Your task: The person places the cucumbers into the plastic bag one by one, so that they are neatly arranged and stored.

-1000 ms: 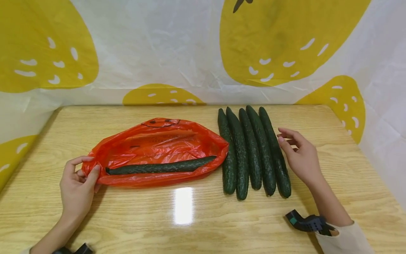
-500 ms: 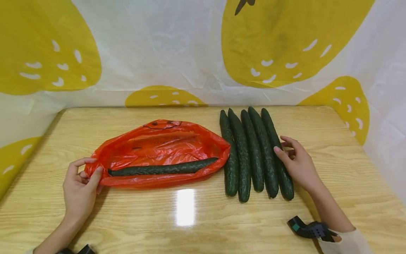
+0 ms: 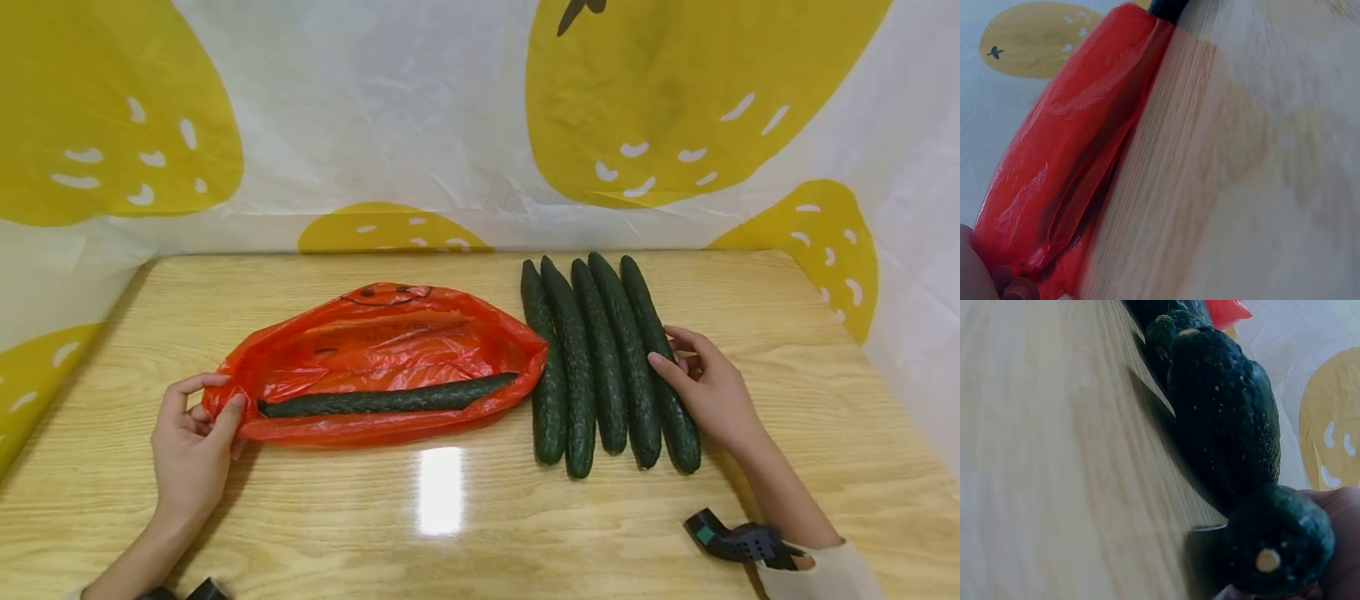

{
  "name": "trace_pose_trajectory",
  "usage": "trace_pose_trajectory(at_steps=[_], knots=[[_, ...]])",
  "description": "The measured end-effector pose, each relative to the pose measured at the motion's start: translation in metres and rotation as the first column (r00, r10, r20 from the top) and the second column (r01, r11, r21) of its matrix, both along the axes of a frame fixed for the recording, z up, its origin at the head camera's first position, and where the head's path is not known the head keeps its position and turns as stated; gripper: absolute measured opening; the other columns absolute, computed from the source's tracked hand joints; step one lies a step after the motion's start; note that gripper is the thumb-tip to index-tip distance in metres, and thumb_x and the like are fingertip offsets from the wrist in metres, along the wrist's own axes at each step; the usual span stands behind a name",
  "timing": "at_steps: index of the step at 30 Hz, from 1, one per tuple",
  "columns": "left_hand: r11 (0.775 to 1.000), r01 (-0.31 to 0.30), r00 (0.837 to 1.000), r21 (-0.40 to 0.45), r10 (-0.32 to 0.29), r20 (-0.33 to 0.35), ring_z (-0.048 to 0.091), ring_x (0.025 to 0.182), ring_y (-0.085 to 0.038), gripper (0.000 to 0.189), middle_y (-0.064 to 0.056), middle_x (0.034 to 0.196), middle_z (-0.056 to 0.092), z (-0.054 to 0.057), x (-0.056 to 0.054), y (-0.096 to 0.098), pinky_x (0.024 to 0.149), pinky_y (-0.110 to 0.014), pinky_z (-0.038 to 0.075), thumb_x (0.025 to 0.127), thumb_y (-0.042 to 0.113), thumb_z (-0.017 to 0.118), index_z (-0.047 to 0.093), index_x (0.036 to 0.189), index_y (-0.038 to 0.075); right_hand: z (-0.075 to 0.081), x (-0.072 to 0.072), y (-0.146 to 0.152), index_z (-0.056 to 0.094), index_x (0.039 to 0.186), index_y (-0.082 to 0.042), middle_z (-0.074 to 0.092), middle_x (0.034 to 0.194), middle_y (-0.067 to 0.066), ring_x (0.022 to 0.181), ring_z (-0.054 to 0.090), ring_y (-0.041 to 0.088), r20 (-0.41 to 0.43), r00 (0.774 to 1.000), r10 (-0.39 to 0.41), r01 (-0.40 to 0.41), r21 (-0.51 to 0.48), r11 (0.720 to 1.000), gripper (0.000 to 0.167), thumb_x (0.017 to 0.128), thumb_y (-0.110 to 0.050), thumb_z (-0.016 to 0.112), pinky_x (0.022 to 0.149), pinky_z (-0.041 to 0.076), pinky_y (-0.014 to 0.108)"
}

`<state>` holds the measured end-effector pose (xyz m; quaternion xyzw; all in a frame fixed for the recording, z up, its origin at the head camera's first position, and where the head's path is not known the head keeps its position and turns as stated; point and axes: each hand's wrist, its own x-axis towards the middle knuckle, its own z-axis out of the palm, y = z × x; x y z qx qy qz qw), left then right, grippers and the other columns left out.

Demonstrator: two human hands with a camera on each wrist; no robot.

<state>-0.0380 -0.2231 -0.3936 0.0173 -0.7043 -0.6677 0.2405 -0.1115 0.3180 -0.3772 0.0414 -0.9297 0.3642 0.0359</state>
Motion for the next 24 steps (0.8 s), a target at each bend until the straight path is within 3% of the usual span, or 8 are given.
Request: trace_pose_trajectory(at_steps=[4, 18, 24], knots=[[1.0, -0.026, 1.0, -0.016, 0.026, 0.016, 0.035, 0.037, -0.008, 0.027, -0.004, 0.051, 0.044, 0.0011, -0.0001, 0.0012, 0.034, -0.022, 0.029, 0.089, -0.009, 0.058, 0.051, 0.115, -0.002, -0.0003, -0.0004, 0.0007, 0.039, 0.144, -0.006, 0.047, 0.129, 0.024, 0.087, 0.046, -0.005, -0.013, 1.0, -0.002, 0.002, -0.007, 1.0, 0.055, 0.098, -0.028, 0.057, 0.067, 0.039, 0.014], [0.999, -0.022, 0.999, 0.032, 0.021, 0.033, 0.034, 0.036, -0.01, 0.029, -0.004, 0.05, 0.041, 0.0003, 0.0001, 0.0009, 0.034, -0.023, 0.029, 0.089, -0.01, 0.058, 0.051, 0.115, -0.001, -0.005, -0.0003, -0.0041, 0.041, 0.143, -0.007, 0.051, 0.12, 0.017, 0.082, 0.047, 0.002, -0.043, 0.999, -0.032, 0.031, -0.011, 0.999, 0.053, 0.097, -0.028, 0.057, 0.065, 0.037, 0.017], [1.0, -0.03, 0.999, 0.006, 0.03, 0.039, 0.034, 0.036, -0.01, 0.03, -0.004, 0.05, 0.04, -0.0005, -0.0002, -0.0001, 0.033, -0.024, 0.028, 0.088, -0.01, 0.058, 0.051, 0.116, -0.001, -0.0078, 0.0, -0.0047, 0.043, 0.142, -0.008, 0.052, 0.116, 0.014, 0.08, 0.047, 0.005, -0.058, 0.997, -0.046, 0.045, -0.021, 0.999, 0.052, 0.097, -0.028, 0.058, 0.065, 0.037, 0.016]])
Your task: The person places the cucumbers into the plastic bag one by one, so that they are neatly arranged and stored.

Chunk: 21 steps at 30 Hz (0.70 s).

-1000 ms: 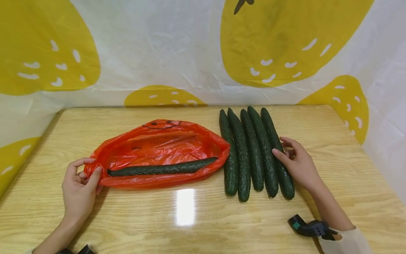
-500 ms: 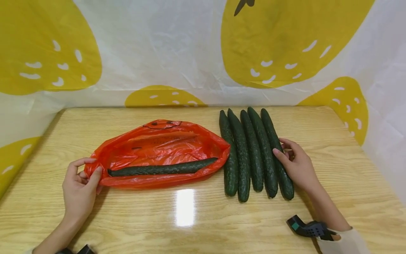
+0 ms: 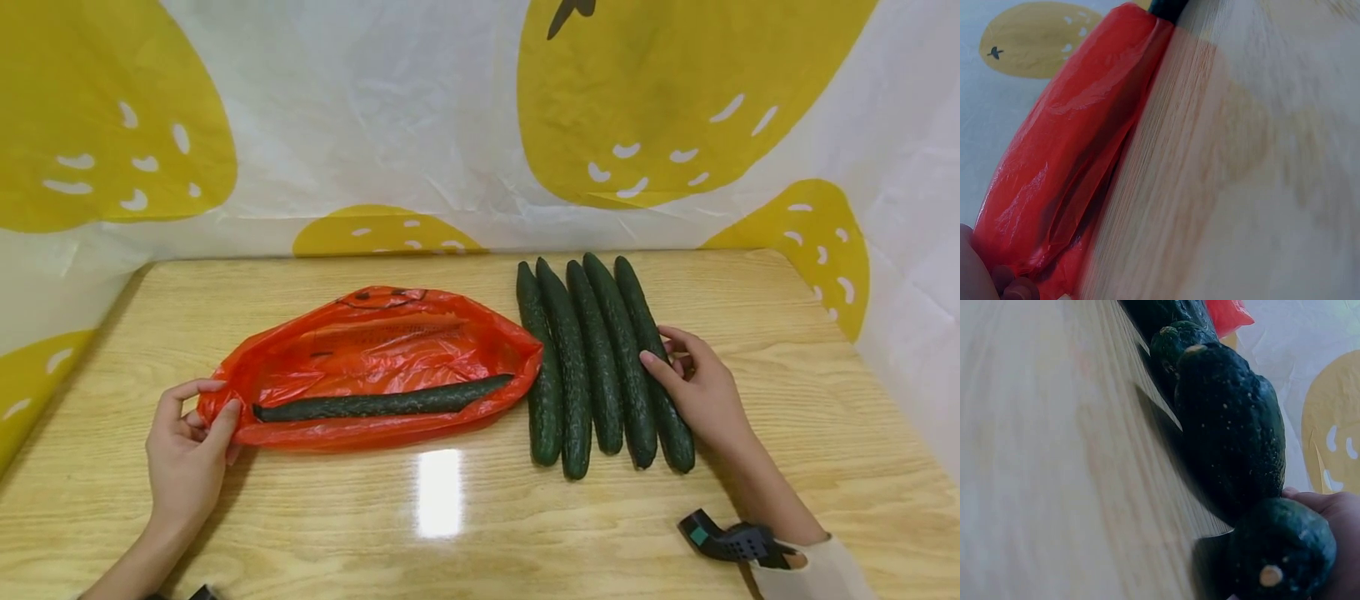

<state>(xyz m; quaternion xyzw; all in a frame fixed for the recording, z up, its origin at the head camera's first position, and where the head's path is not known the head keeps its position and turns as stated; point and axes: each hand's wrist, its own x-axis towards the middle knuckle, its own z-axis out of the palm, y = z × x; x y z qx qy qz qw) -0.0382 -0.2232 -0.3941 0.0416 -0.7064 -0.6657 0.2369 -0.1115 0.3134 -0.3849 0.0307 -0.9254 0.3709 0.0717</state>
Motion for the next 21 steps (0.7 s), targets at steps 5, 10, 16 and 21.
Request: trace_pose_trajectory(at_steps=[5, 10, 16, 21], knots=[[1.0, -0.015, 1.0, -0.022, 0.015, 0.0, 0.035, 0.036, -0.01, 0.03, -0.004, 0.05, 0.04, -0.0009, 0.0002, -0.0004, 0.034, -0.023, 0.03, 0.088, -0.011, 0.058, 0.051, 0.116, -0.002, -0.001, -0.0002, -0.0005, 0.044, 0.141, -0.007, 0.052, 0.114, 0.012, 0.08, 0.047, 0.006, -0.004, 1.0, -0.014, 0.014, -0.016, 1.0, 0.052, 0.096, -0.028, 0.059, 0.064, 0.037, 0.016], [0.998, -0.037, 0.999, -0.052, 0.037, 0.013, 0.036, 0.036, -0.01, 0.03, -0.004, 0.05, 0.041, -0.0008, 0.0007, -0.002, 0.035, -0.021, 0.033, 0.089, -0.01, 0.058, 0.051, 0.116, -0.001, -0.001, -0.0024, -0.0017, 0.045, 0.141, -0.008, 0.051, 0.114, 0.01, 0.08, 0.047, 0.007, -0.011, 1.0, -0.011, 0.011, -0.022, 1.0, 0.051, 0.096, -0.027, 0.059, 0.064, 0.037, 0.016], [1.0, -0.017, 1.0, -0.022, 0.017, -0.01, 0.036, 0.036, -0.01, 0.03, -0.004, 0.05, 0.041, -0.0007, 0.0002, -0.0019, 0.035, -0.022, 0.032, 0.088, -0.011, 0.057, 0.051, 0.116, -0.002, 0.0003, -0.0035, -0.0008, 0.044, 0.141, -0.008, 0.052, 0.114, 0.01, 0.079, 0.048, 0.005, -0.006, 1.0, -0.005, 0.005, -0.012, 1.0, 0.051, 0.096, -0.027, 0.059, 0.064, 0.037, 0.016], [1.0, -0.004, 1.0, 0.008, 0.004, 0.0, 0.037, 0.037, -0.01, 0.029, -0.004, 0.05, 0.041, 0.0003, 0.0002, 0.0002, 0.035, -0.022, 0.032, 0.088, -0.011, 0.058, 0.051, 0.115, -0.002, 0.0009, -0.0012, 0.003, 0.043, 0.142, -0.007, 0.051, 0.116, 0.011, 0.082, 0.049, 0.003, 0.017, 1.0, 0.015, -0.015, 0.008, 1.0, 0.053, 0.096, -0.029, 0.059, 0.066, 0.038, 0.016]])
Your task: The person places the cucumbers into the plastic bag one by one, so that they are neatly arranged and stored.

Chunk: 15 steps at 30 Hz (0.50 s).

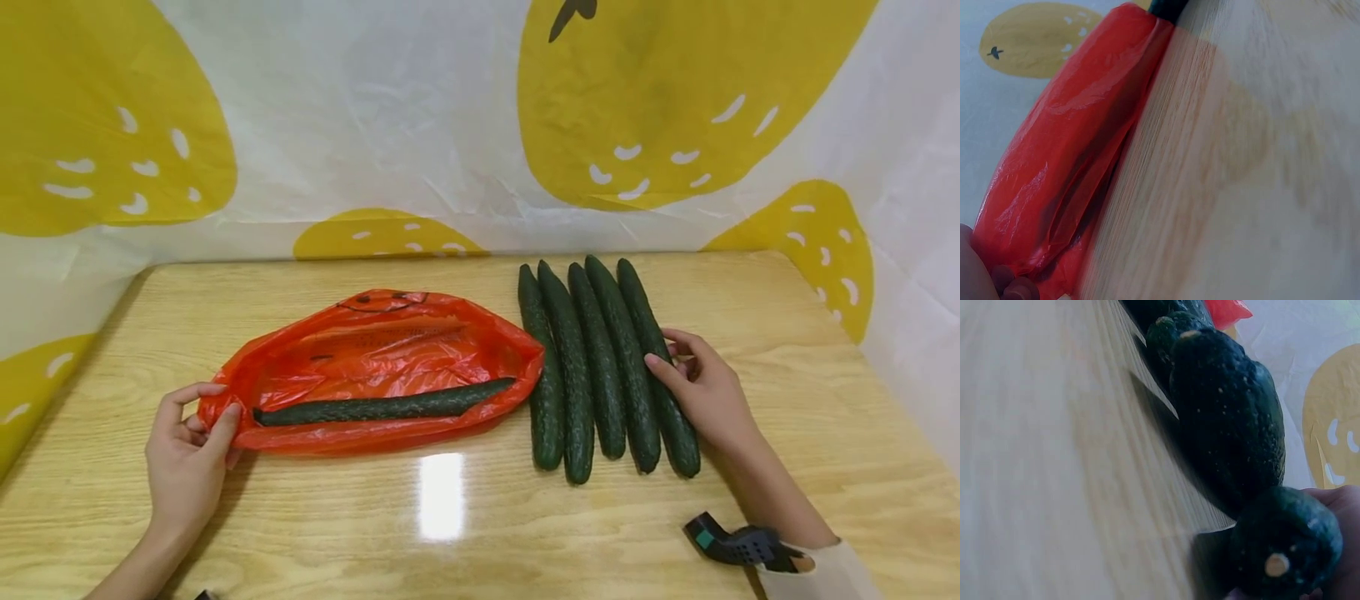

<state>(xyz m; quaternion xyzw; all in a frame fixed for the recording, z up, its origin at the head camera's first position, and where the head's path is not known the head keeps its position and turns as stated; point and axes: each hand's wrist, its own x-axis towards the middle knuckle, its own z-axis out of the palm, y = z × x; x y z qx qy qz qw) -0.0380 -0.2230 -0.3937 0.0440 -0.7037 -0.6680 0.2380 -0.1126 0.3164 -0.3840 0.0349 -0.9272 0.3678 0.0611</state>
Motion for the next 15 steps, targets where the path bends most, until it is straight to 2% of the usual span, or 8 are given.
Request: trace_pose_trajectory(at_steps=[10, 15], knots=[[0.999, -0.006, 1.0, -0.04, 0.007, 0.028, 0.034, 0.036, -0.009, 0.028, -0.004, 0.05, 0.04, 0.0017, 0.0026, 0.0028, 0.034, -0.026, 0.027, 0.089, -0.009, 0.058, 0.05, 0.115, -0.002, 0.0031, 0.0027, 0.001, 0.041, 0.143, -0.005, 0.052, 0.119, 0.019, 0.081, 0.047, -0.005, 0.003, 1.0, 0.03, -0.03, 0.052, 0.998, 0.054, 0.097, -0.029, 0.058, 0.061, 0.04, 0.017], [0.999, -0.012, 0.999, -0.041, 0.014, 0.031, 0.034, 0.036, -0.009, 0.028, -0.004, 0.05, 0.04, 0.0016, 0.002, 0.0021, 0.034, -0.025, 0.028, 0.089, -0.009, 0.058, 0.05, 0.115, -0.002, 0.0042, 0.0011, 0.0001, 0.042, 0.141, -0.004, 0.054, 0.114, 0.015, 0.076, 0.049, -0.002, -0.02, 0.999, 0.027, -0.025, 0.081, 0.996, 0.056, 0.095, -0.029, 0.061, 0.058, 0.04, 0.019]])
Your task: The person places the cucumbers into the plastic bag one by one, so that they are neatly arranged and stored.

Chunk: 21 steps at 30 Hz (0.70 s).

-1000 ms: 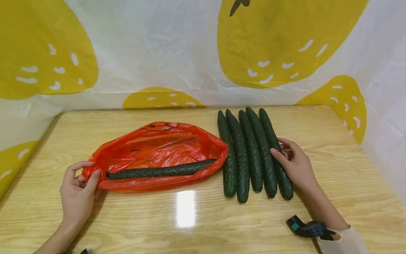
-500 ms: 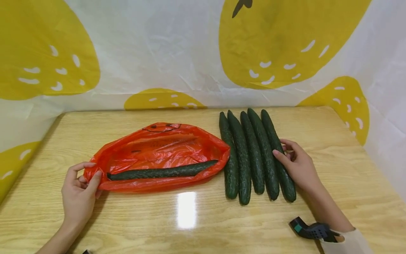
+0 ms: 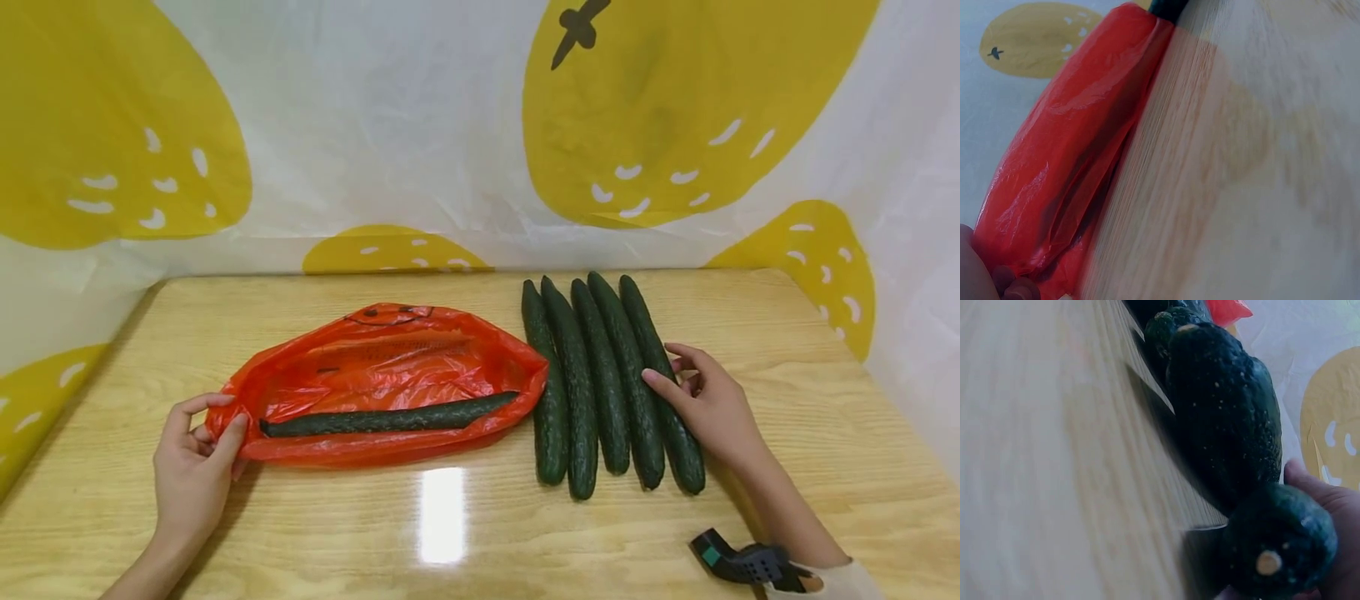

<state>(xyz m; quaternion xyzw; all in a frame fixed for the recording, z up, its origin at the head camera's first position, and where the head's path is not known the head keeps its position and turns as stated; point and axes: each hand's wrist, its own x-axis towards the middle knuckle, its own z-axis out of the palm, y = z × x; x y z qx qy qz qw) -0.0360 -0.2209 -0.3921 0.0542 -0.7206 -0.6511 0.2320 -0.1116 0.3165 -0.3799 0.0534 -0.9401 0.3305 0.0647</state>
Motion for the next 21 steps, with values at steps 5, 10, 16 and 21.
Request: trace_pose_trajectory(at_steps=[5, 10, 16, 21], knots=[[1.0, -0.012, 1.0, 0.006, 0.012, 0.021, 0.034, 0.037, -0.009, 0.028, -0.004, 0.051, 0.039, 0.0, 0.0, 0.0, 0.034, -0.024, 0.029, 0.089, -0.008, 0.058, 0.05, 0.116, -0.001, 0.001, -0.002, 0.004, 0.044, 0.139, -0.002, 0.055, 0.108, 0.013, 0.072, 0.05, 0.004, 0.001, 1.0, -0.002, 0.002, 0.021, 1.0, 0.059, 0.091, -0.029, 0.067, 0.056, 0.039, 0.02], [1.0, -0.01, 1.0, 0.011, 0.01, 0.014, 0.035, 0.037, -0.01, 0.028, -0.004, 0.05, 0.039, 0.0, 0.001, 0.0, 0.035, -0.024, 0.03, 0.09, -0.009, 0.058, 0.05, 0.116, -0.002, 0.003, -0.004, 0.009, 0.044, 0.14, -0.004, 0.055, 0.108, 0.013, 0.072, 0.051, 0.006, 0.039, 0.999, 0.009, -0.01, 0.009, 1.0, 0.059, 0.092, -0.031, 0.065, 0.056, 0.04, 0.022], [1.0, -0.011, 1.0, -0.003, 0.011, 0.001, 0.035, 0.036, -0.01, 0.028, -0.004, 0.05, 0.039, -0.001, 0.001, -0.001, 0.035, -0.024, 0.031, 0.089, -0.01, 0.058, 0.05, 0.115, -0.002, 0.005, -0.004, 0.014, 0.041, 0.141, 0.0, 0.054, 0.109, 0.017, 0.078, 0.053, -0.004, 0.084, 0.996, 0.032, -0.03, -0.03, 0.999, 0.058, 0.095, -0.028, 0.062, 0.06, 0.044, 0.018], [0.999, 0.023, 0.999, 0.023, -0.022, -0.025, 0.034, 0.037, -0.01, 0.03, -0.004, 0.051, 0.04, -0.002, 0.0, -0.001, 0.034, -0.024, 0.029, 0.089, -0.01, 0.058, 0.049, 0.116, -0.004, 0.004, -0.005, 0.01, 0.043, 0.139, 0.003, 0.055, 0.107, 0.018, 0.073, 0.05, -0.003, 0.053, 0.999, -0.005, 0.004, 0.024, 1.0, 0.059, 0.094, -0.03, 0.063, 0.055, 0.041, 0.021]])
